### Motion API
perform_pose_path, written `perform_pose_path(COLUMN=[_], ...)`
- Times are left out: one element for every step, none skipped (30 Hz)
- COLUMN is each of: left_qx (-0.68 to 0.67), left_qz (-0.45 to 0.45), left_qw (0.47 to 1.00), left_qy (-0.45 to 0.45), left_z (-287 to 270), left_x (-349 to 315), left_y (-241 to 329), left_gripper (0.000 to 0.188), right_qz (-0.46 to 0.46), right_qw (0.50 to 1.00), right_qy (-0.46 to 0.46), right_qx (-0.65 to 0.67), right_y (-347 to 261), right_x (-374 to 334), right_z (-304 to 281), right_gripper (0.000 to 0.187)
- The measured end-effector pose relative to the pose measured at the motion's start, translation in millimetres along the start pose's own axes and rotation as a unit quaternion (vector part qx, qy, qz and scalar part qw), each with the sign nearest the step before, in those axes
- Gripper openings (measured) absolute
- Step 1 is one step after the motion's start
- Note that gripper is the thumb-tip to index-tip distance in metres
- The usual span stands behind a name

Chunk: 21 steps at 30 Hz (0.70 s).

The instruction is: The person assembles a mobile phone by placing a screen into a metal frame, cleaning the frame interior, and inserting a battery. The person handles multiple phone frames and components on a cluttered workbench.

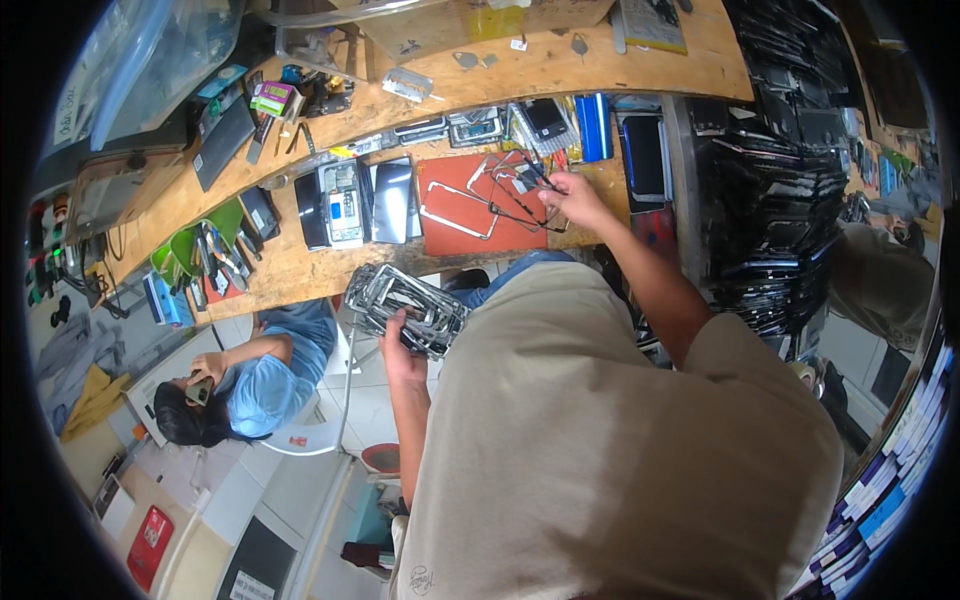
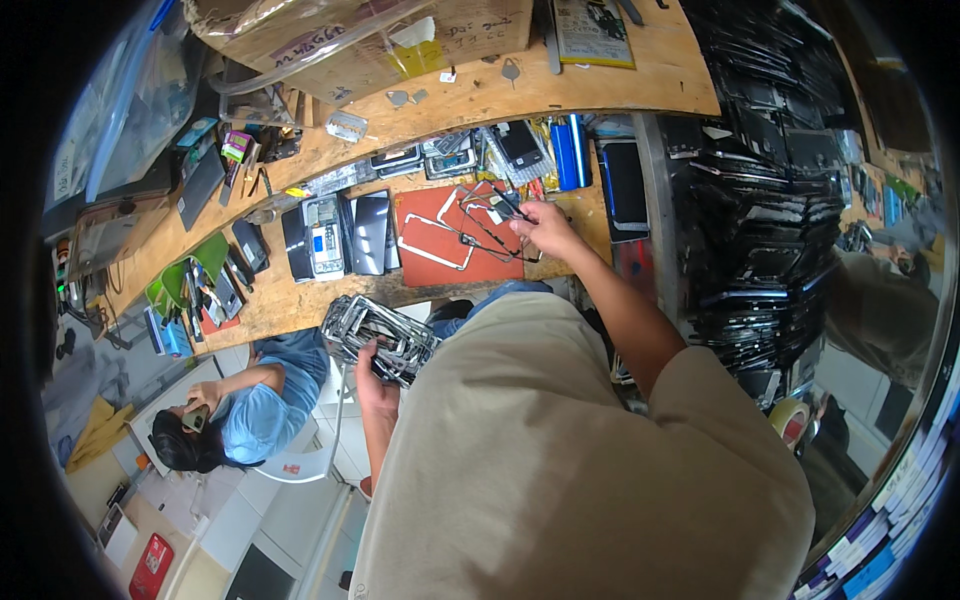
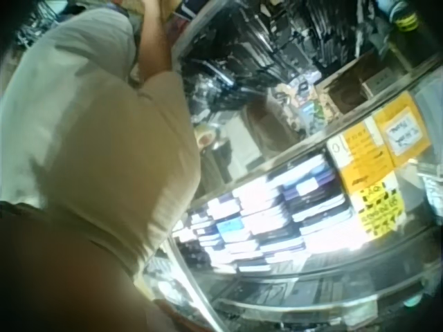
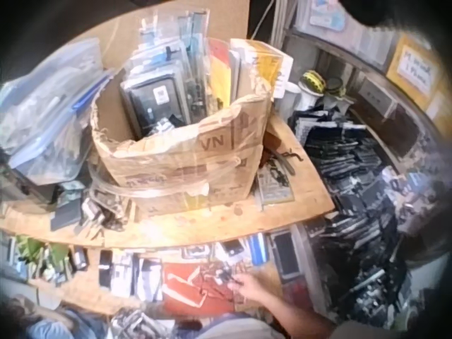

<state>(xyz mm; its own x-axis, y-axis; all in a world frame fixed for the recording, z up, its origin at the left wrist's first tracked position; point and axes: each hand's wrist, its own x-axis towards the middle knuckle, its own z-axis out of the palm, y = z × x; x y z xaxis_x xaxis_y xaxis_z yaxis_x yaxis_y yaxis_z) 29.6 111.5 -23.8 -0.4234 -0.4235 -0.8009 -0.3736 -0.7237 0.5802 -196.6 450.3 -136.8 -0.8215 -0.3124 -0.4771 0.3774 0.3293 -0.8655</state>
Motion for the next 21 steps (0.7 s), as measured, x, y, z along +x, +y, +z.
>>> perform_pose_path(left_qx=[-0.003,-0.007,-0.007,-0.008,-0.007,-0.006,-0.003,0.002,0.003,0.006,0.008,0.013,0.019,0.027,0.036,0.044,0.039,0.036,0.029,0.039,0.038], left_qz=[0.006,0.016,0.011,0.010,0.012,0.009,0.008,0.011,0.022,0.036,0.059,0.064,0.082,0.104,0.132,0.149,0.156,0.167,0.183,0.210,0.207], left_qw=[1.000,1.000,1.000,1.000,1.000,1.000,1.000,1.000,0.999,0.999,0.997,0.997,0.995,0.993,0.988,0.984,0.982,0.979,0.974,0.969,0.971], left_qy=[0.001,-0.004,-0.001,-0.003,-0.002,-0.008,-0.012,-0.015,-0.025,-0.036,-0.053,-0.039,-0.049,-0.059,-0.072,-0.082,-0.097,-0.110,-0.127,-0.127,-0.116], left_z=[0.2,0.8,1.7,2.9,4.7,7.1,10.2,13.9,18.2,23.3,28.6,34.3,40.0,45.4,51.0,56.2,61.0,65.7,70.3,75.7,79.6], left_x=[-0.6,-1.1,-1.7,-2.7,-3.8,-5.4,-7.2,-9.4,-11.8,-14.5,-17.4,-20.2,-23.1,-26.3,-29.5,-33.0,-37.3,-42.0,-46.7,-51.3,-57.0], left_y=[0.2,0.5,1.1,2.1,3.3,4.8,6.7,9.0,11.8,14.7,18.2,22.3,26.9,32.3,38.0,44.2,50.5,56.5,62.5,67.0,71.7], left_gripper=[0.025,0.025,0.024,0.023,0.022,0.023,0.025,0.026,0.028,0.031,0.034,0.040,0.039,0.039,0.038,0.038,0.038,0.038,0.037,0.033,0.034], right_qz=[0.041,0.028,0.025,0.033,0.019,-0.010,0.004,0.001,-0.002,-0.008,-0.007,-0.007,-0.007,-0.016,-0.008,-0.007,-0.007,-0.009,-0.014,-0.019,-0.024], right_qw=[0.997,0.995,0.993,0.991,0.985,0.979,0.980,0.977,0.974,0.970,0.969,0.967,0.966,0.964,0.964,0.962,0.960,0.961,0.958,0.955,0.952], right_qy=[-0.002,-0.021,-0.036,-0.051,-0.074,-0.093,-0.102,-0.119,-0.135,-0.141,-0.148,-0.154,-0.160,-0.161,-0.160,-0.165,-0.170,-0.170,-0.174,-0.178,-0.182], right_qx=[0.068,0.092,0.108,0.123,0.151,0.182,0.173,0.176,0.180,0.197,0.199,0.201,0.201,0.213,0.210,0.216,0.222,0.220,0.229,0.238,0.246], right_y=[-15.6,-33.5,-52.6,-72.0,-91.7,-110.8,-129.0,-145.9,-161.3,-175.0,-187.1,-197.5,-206.2,-213.2,-218.8,-223.0,-226.0,-228.0,-229.1,-229.6,-229.7], right_x=[-6.8,-13.5,-22.6,-34.1,-45.5,-55.6,-65.4,-75.3,-84.8,-93.8,-100.9,-107.2,-113.0,-118.6,-122.9,-126.6,-129.3,-131.2,-131.8,-132.1,-132.2], right_z=[-1.7,-5.4,-8.9,-11.9,-13.6,-12.4,-11.3,-10.2,-8.9,-7.0,-5.0,-3.2,-1.6,0.3,0.8,1.6,2.2,2.4,3.2,3.7,4.4], right_gripper=[0.016,0.011,0.011,0.010,0.010,0.011,0.012,0.012,0.012,0.012,0.012,0.012,0.012,0.012,0.012,0.012,0.012,0.013,0.014,0.015,0.016])
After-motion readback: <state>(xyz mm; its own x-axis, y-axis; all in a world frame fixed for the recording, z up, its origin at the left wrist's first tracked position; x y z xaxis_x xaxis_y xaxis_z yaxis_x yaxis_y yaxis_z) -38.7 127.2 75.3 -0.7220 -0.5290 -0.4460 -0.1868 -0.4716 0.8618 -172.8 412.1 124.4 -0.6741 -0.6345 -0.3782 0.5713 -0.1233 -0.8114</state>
